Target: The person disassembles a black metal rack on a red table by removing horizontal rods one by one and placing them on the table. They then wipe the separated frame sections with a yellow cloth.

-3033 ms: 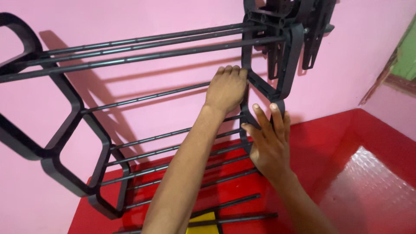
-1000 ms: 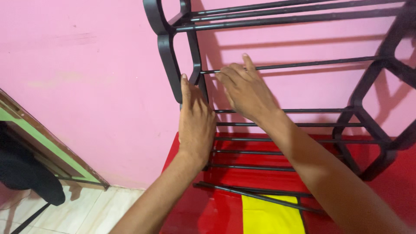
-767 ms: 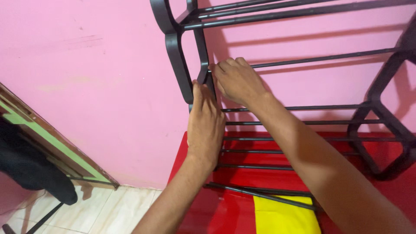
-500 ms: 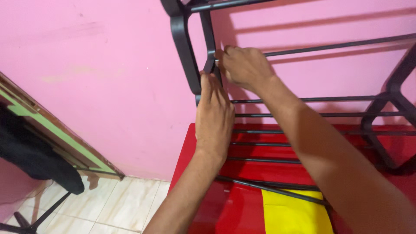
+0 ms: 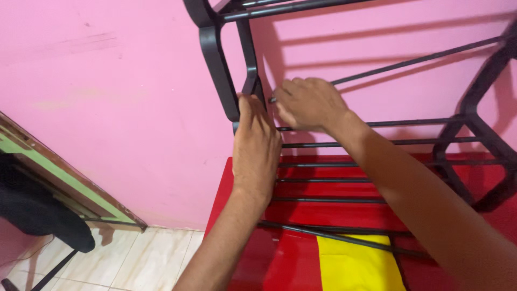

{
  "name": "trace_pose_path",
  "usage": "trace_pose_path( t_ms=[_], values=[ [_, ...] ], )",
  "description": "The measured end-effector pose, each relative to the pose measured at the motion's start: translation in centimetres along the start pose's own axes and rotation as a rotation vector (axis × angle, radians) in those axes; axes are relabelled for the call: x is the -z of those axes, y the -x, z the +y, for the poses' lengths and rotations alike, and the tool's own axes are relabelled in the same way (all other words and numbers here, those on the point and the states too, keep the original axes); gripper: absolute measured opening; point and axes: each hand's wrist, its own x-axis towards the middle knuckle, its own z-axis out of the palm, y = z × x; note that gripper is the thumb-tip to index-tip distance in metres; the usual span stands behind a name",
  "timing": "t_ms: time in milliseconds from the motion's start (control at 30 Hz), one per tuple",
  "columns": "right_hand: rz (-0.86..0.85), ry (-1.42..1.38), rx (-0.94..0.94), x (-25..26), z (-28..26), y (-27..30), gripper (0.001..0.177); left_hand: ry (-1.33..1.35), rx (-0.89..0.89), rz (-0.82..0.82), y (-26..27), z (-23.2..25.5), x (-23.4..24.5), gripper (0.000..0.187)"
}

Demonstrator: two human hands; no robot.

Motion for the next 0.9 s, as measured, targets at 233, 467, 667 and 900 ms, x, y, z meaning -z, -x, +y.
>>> trace_pose_path(
  t_ms=[233, 467, 667, 900],
  values=[
    [-0.065, -0.082, 0.165, 1.6, -2.0, 5.6, 0.027, 0.020, 0.014, 0.068, -0.3, -0.3, -0.8, 0.045],
    [-0.202, -0.106, 0.329, 2.7, -6.9, 8.1, 0.014, 0.036, -0.046, 0.051, -0.5, -0.9, -0.8, 0.033],
    [-0.092, -0.278, 0.356, 2.1, -12.7, 11.2, 0.043, 0.074, -0.071, 0.027, -0.6, -0.9, -0.8, 0.024],
    [-0.282, -0.446, 0.048, -0.9, -18.0, 13.4, 0.025, 0.065, -0.044, 0.016, -0.4, -0.6, -0.6, 0.026]
  ],
)
